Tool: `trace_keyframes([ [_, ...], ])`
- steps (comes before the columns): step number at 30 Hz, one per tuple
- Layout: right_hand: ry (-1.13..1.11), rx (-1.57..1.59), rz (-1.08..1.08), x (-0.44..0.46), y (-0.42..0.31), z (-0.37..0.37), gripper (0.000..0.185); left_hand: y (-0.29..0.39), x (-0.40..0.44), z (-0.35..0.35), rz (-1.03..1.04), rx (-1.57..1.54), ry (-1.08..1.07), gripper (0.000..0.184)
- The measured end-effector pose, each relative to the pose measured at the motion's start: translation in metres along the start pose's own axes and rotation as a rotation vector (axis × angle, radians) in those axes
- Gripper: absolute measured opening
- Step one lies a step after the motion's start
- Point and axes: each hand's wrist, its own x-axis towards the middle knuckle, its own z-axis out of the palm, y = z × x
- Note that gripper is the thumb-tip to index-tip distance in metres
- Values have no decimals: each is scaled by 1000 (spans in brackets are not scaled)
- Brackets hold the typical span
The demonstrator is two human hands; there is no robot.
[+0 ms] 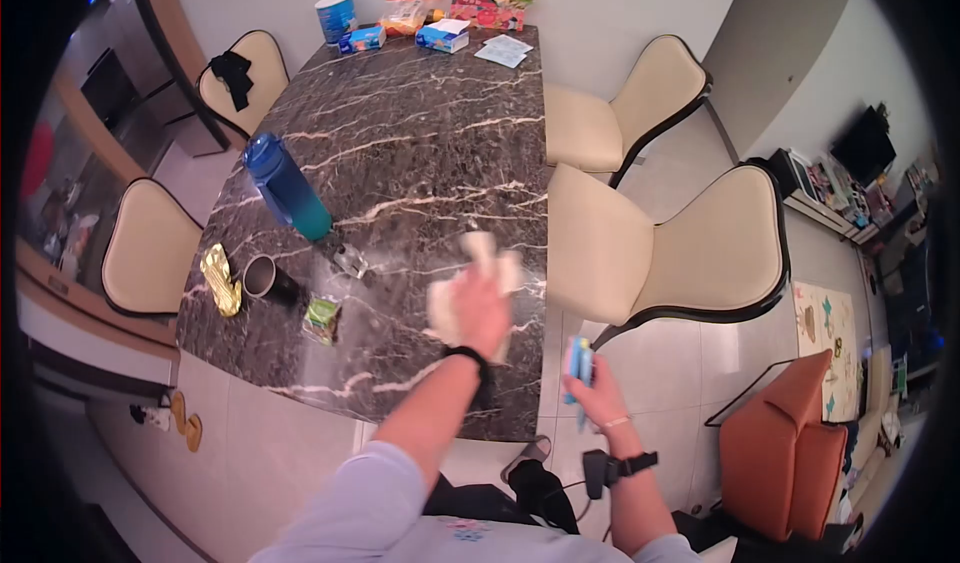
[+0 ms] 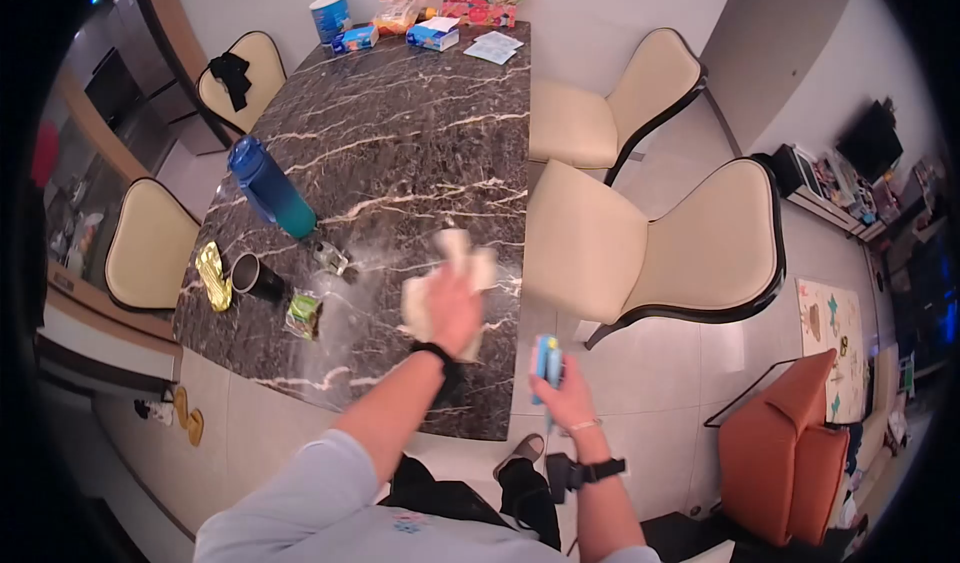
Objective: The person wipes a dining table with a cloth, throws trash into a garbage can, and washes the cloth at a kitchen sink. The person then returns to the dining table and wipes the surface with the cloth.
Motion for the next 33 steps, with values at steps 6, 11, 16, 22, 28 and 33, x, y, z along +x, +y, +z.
trace_keyframes([
  [6, -87, -50, 42, -19, 19, -116, 45, 70, -60, 45, 255, -106, 21, 34],
  [11, -183, 28, -58, 9, 20, -140, 43, 13, -164, -22, 187, -81, 0, 47],
  [16, -275, 22, -32, 48, -7, -145, 43, -87, -141, -49, -314, 147, 267, 59],
  [22, -393, -107, -136, 123, -40, -137, 45, -72, -66, -40, -651, 334, 158, 73],
  [28, -638, -354, -349, 179, -109, -66, 55, -58, 12, -15, -535, 167, 111, 70],
  [33, -701, -348, -467, 209, -150, -2, 60, -25, 43, 14, -200, 18, 79, 70],
])
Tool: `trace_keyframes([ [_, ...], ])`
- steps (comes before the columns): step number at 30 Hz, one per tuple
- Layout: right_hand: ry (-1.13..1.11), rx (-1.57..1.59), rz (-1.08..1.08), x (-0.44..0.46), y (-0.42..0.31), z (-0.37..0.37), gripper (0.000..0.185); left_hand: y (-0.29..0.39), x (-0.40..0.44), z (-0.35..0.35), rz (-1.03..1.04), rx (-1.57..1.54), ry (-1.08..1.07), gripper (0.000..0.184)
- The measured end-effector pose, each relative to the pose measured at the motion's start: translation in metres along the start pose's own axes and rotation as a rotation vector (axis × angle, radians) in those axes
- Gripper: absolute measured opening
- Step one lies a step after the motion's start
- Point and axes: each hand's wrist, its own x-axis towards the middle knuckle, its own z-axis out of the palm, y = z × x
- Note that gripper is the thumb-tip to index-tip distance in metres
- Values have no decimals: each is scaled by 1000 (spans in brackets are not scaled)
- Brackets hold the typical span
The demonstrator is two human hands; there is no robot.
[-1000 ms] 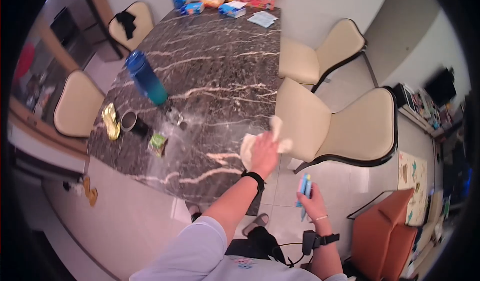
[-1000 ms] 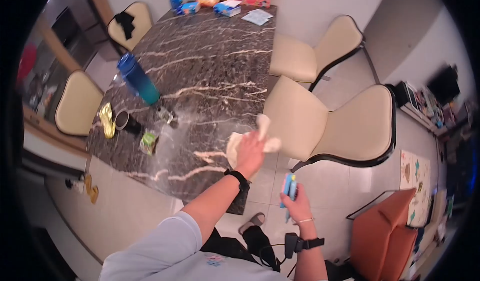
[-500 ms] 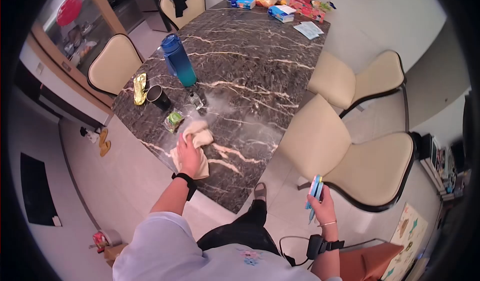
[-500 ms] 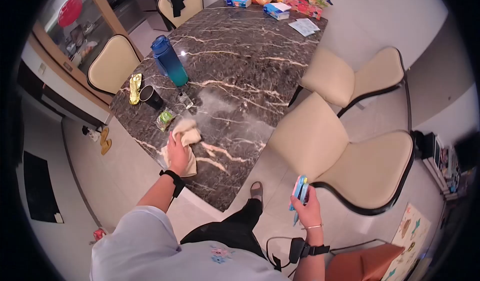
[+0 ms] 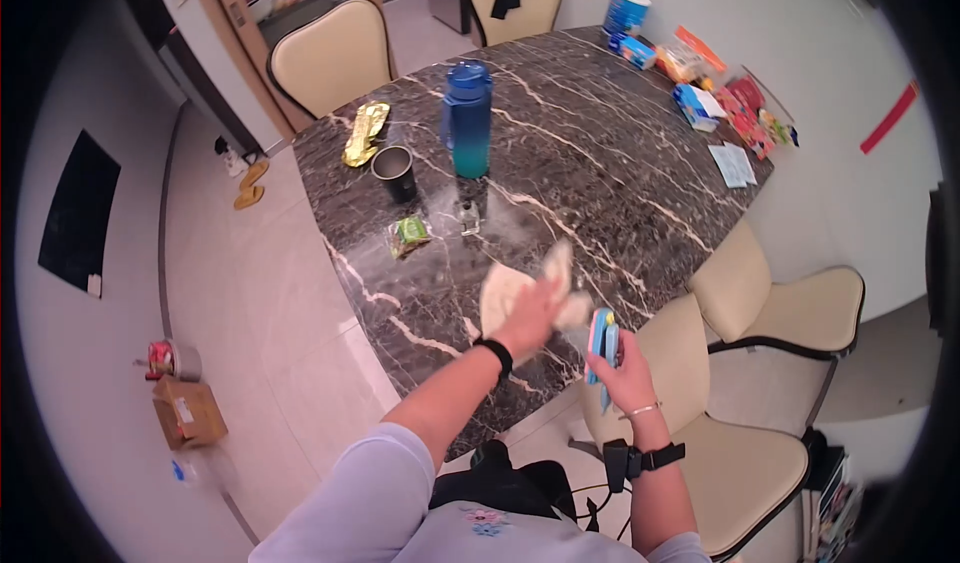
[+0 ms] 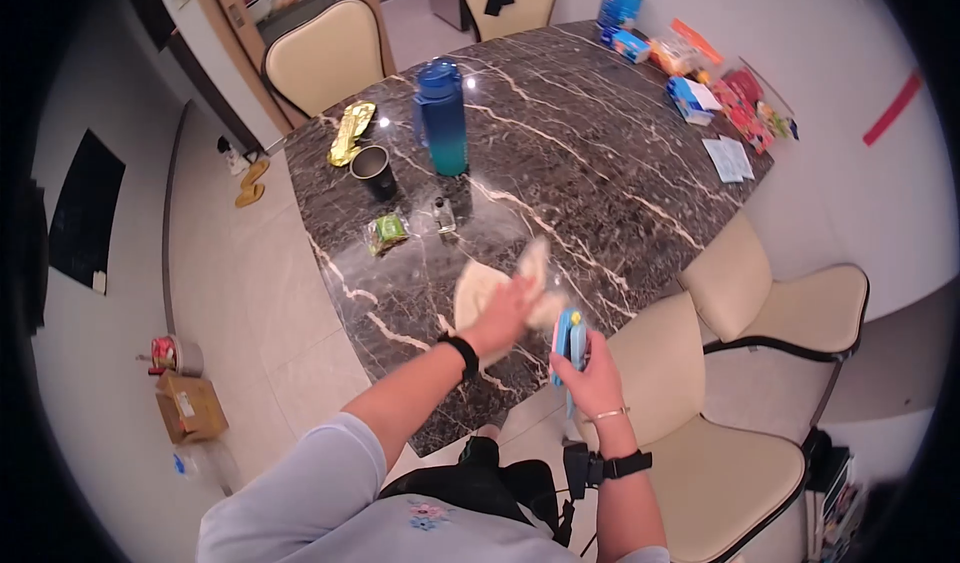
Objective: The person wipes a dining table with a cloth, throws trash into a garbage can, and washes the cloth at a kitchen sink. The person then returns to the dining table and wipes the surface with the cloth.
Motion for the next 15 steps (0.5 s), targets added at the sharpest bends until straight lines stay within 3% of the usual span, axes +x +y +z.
trace_keyframes([
  [2, -69, -27, -4, 27, -16, 9, 64, 28, -33, 1, 148, -52, -89, 62],
  [4, -127, -170, -102, 52, -34, 27, 66, 49, -74, -13, 155, -105, -179, 55],
  [8, -286, -507, -338, 95, -53, 104, 66, 60, -152, -33, 90, -243, -61, 51],
  [12, -410, -627, -377, 113, -60, 181, 59, 65, -196, -59, -265, -512, 28, 49],
  [14, -481, -631, -331, 118, -61, 201, 67, 75, -208, -78, -659, -577, 165, 50],
  [15, -486, -607, -338, 117, -68, 198, 67, 80, -206, -89, -812, -804, 283, 46],
])
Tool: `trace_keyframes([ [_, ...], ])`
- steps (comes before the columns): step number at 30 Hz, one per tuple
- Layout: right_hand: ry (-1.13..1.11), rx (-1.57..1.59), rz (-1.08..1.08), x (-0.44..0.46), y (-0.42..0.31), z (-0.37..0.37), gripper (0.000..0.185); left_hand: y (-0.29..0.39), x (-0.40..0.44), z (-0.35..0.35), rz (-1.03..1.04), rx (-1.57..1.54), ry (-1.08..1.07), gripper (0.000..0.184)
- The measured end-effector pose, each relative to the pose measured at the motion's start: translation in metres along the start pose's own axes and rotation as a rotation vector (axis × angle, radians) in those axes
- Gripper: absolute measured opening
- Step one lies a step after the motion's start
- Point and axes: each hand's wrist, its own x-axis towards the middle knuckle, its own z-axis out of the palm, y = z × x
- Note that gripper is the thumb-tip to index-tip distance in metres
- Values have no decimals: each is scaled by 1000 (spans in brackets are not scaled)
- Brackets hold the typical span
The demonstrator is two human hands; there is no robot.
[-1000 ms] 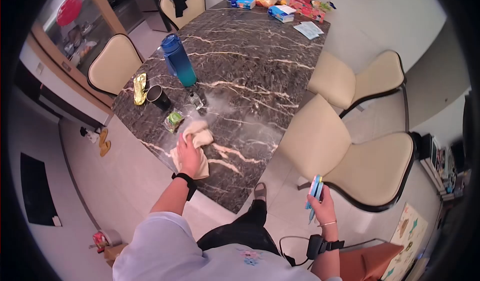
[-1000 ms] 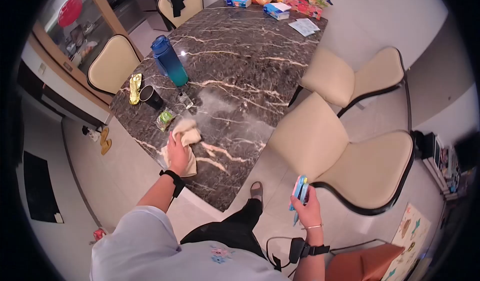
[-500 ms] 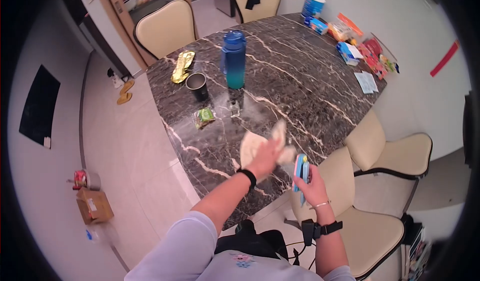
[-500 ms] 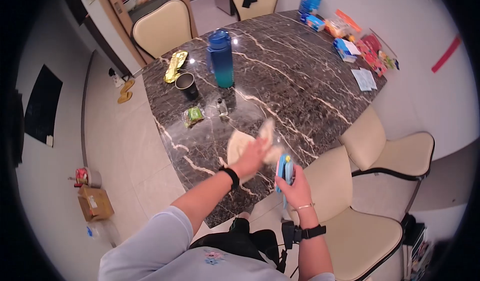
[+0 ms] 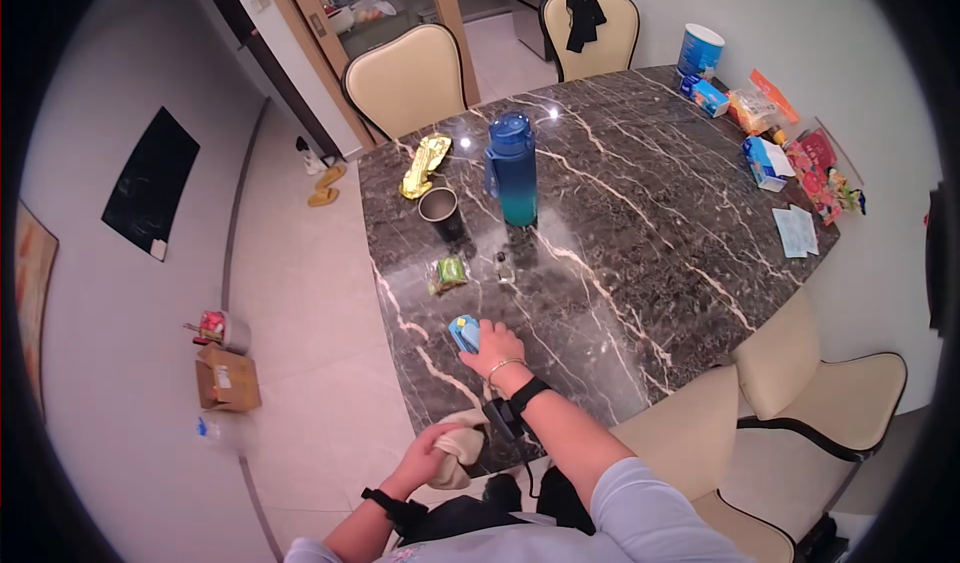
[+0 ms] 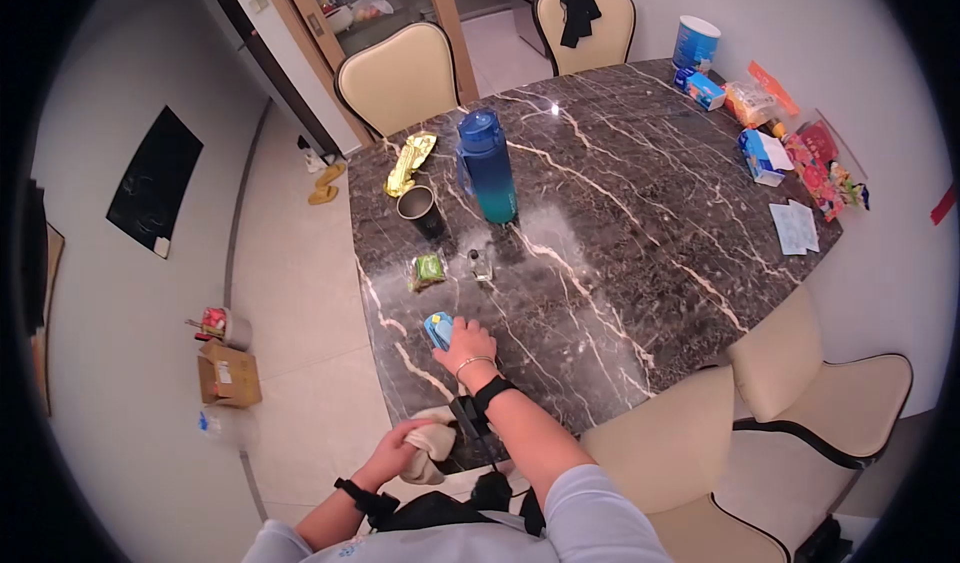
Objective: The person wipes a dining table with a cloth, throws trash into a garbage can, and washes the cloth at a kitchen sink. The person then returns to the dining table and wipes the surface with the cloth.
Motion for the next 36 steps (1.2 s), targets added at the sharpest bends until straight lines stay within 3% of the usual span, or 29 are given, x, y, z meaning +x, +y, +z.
trace_keyframes([
  [1, 22, 20, -22, -8, -3, -14, 70, 11, -3, -2, -142, -252, 78, 43],
  [3, 45, 29, -33, -20, 7, -34, 73, 25, 5, -1, -169, -368, 140, 41],
  [5, 112, 196, -258, -35, 32, -48, 75, 43, 21, 9, -194, -508, 195, 41],
  [6, 109, 180, -254, -49, 44, -61, 75, 58, 33, 19, -128, -579, 151, 45],
  [8, -43, 810, -451, -80, 69, -84, 75, 93, 56, 47, -18, -802, -13, 58],
  [10, 60, 664, -492, -97, 91, -95, 78, 117, 84, 85, 132, -961, -259, 74],
  [11, 110, 632, -454, -104, 98, -107, 77, 128, 96, 94, 211, -630, -322, 75],
  [13, 216, 671, -391, -109, 120, -133, 77, 157, 103, 91, 221, -451, -370, 72],
  [14, 299, 535, -354, -114, 123, -147, 76, 140, 118, 90, 353, -250, -365, 69],
  [15, 293, 535, -354, -112, 128, -148, 76, 142, 120, 84, 342, -69, -261, 65],
  [17, 234, 382, -525, -109, 136, -145, 74, 112, 123, 76, 199, 51, -206, 59],
  [18, 140, 103, -426, -110, 140, -137, 70, 106, 118, 70, 192, 58, -202, 59],
  [19, 138, 112, -431, -104, 156, -118, 70, 101, 111, 64, 18, 228, -167, 59],
  [20, 99, -118, -477, -89, 181, -88, 68, 94, 105, 60, -159, 395, -131, 59],
  [21, 63, -349, -521, -71, 199, -70, 66, 83, 98, 59, -165, 402, -124, 59],
  [23, 40, -326, -581, -25, 206, -66, 62, 59, 89, 58, 13, 829, 153, 69],
  [24, 74, -359, -594, 0, 204, -68, 59, 53, 85, 59, -5, 1029, 194, 88],
  [25, 116, -394, -603, 28, 202, -73, 57, 50, 83, 62, -18, 1038, 192, 88],
  [28, 217, -330, -431, 118, 180, -89, 52, 47, 85, 76, -162, 1173, 140, 110],
  [30, 260, -267, -364, 149, 164, -93, 52, 45, 87, 78, -174, 1190, 141, 110],
  [33, 340, -151, -230, 136, 152, -82, 50, 41, 84, 74, -173, 1177, 113, 113],
  [36, 198, -248, -488, 58, 182, -65, 53, 41, 85, 74, -130, 1178, 117, 115],
])
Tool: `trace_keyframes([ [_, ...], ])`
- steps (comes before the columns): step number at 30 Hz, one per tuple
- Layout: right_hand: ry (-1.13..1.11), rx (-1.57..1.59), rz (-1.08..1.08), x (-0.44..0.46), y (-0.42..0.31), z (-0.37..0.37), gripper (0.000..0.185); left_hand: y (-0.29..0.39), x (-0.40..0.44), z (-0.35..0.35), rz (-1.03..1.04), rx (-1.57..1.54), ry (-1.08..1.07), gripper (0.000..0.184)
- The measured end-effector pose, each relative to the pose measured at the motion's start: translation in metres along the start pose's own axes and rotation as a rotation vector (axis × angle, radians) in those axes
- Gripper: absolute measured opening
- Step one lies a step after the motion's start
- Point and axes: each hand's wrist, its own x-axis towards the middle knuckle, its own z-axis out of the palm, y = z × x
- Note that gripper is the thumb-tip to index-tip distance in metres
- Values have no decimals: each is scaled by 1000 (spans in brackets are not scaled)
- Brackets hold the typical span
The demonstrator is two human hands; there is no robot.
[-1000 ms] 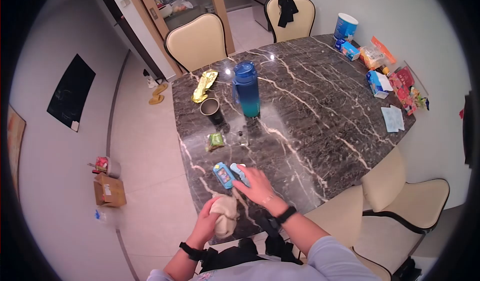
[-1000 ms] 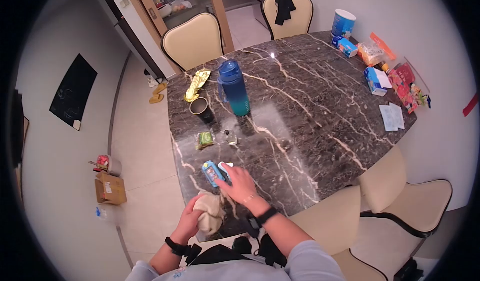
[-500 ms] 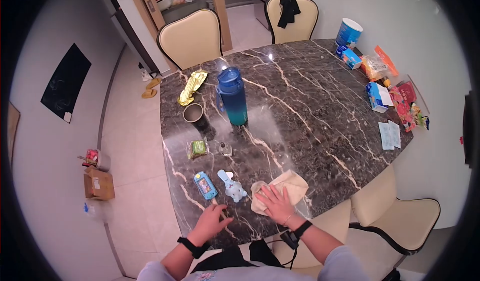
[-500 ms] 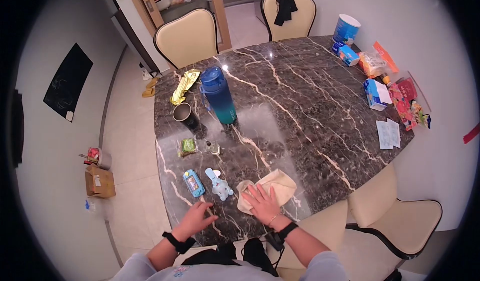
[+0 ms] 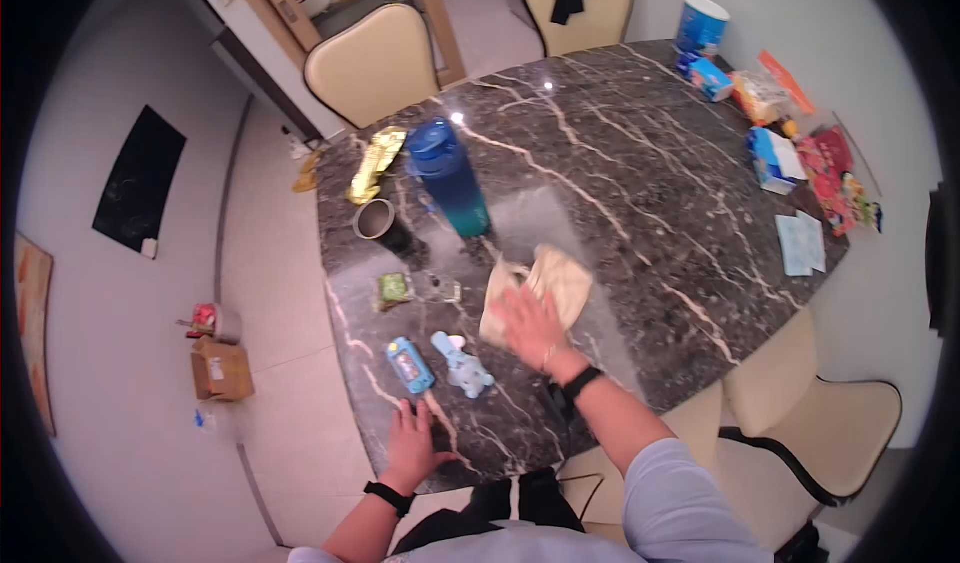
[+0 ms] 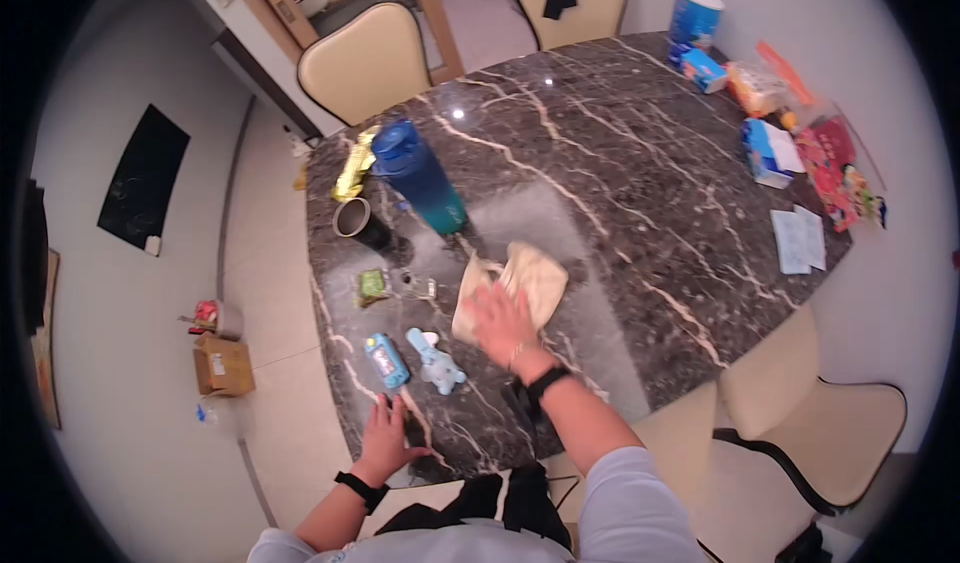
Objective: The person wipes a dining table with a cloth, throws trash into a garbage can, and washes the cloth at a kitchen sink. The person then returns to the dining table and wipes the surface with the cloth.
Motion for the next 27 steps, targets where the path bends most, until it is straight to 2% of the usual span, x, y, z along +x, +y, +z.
trace_keyframes([
  [1, -24, 34, -58, -34, -2, -7, 55, -2, 1, 4, 1, 7, 2, 115],
  [3, -154, 34, -35, -94, 27, -44, 57, -1, 0, 4, 4, 12, 5, 116],
  [5, -21, 35, 348, -132, 90, -68, 59, 0, -1, 9, 10, 26, -17, 116],
  [6, 32, -169, 505, -145, 124, -90, 58, 2, 0, 11, -3, 53, -31, 116],
  [7, 247, -78, 549, -169, 186, -84, 57, 2, 3, 11, -16, 85, -39, 117],
  [8, 235, -129, 768, -178, 215, -99, 53, 5, 5, 6, 0, 115, -61, 118],
  [9, 310, -294, 879, -189, 235, -92, 51, 6, 9, 5, 12, 127, -65, 118],
  [11, 309, -278, 987, -173, 218, -87, 51, 6, 5, 7, 42, 115, -46, 119],
  [13, 365, -206, 728, -169, 158, -69, 52, 8, 3, 4, 40, 115, -67, 120],
  [14, 284, -414, 556, -165, 112, -57, 51, 9, 4, 2, 26, 104, -71, 120],
  [15, 56, -162, 499, -161, 58, -62, 51, 9, 3, 4, 42, 98, -64, 120],
  [16, 1, -289, 367, -164, 6, -46, 52, 7, 4, 7, 46, 122, -62, 120],
  [17, -40, -37, 321, -173, -38, -28, 58, 4, 6, 11, 54, 148, -60, 121],
  [18, 4, 30, 117, -190, -69, -3, 63, -1, 8, 19, 29, 142, -64, 123],
  [19, 9, 100, 2, -205, -88, -13, 66, -2, 8, 20, 64, 143, -50, 123],
  [21, -12, 194, -4, -224, -70, -1, 64, -5, 7, 20, 53, 73, -35, 126],
  [23, 12, -134, 226, -235, -27, -25, 61, -9, 7, 26, 43, 47, -33, 127],
  [24, 29, -165, 248, -238, -3, -37, 61, -9, 8, 28, 41, 50, -31, 127],
  [27, 60, -117, 635, -238, 64, -61, 58, -11, 7, 27, 64, 64, -14, 128],
])
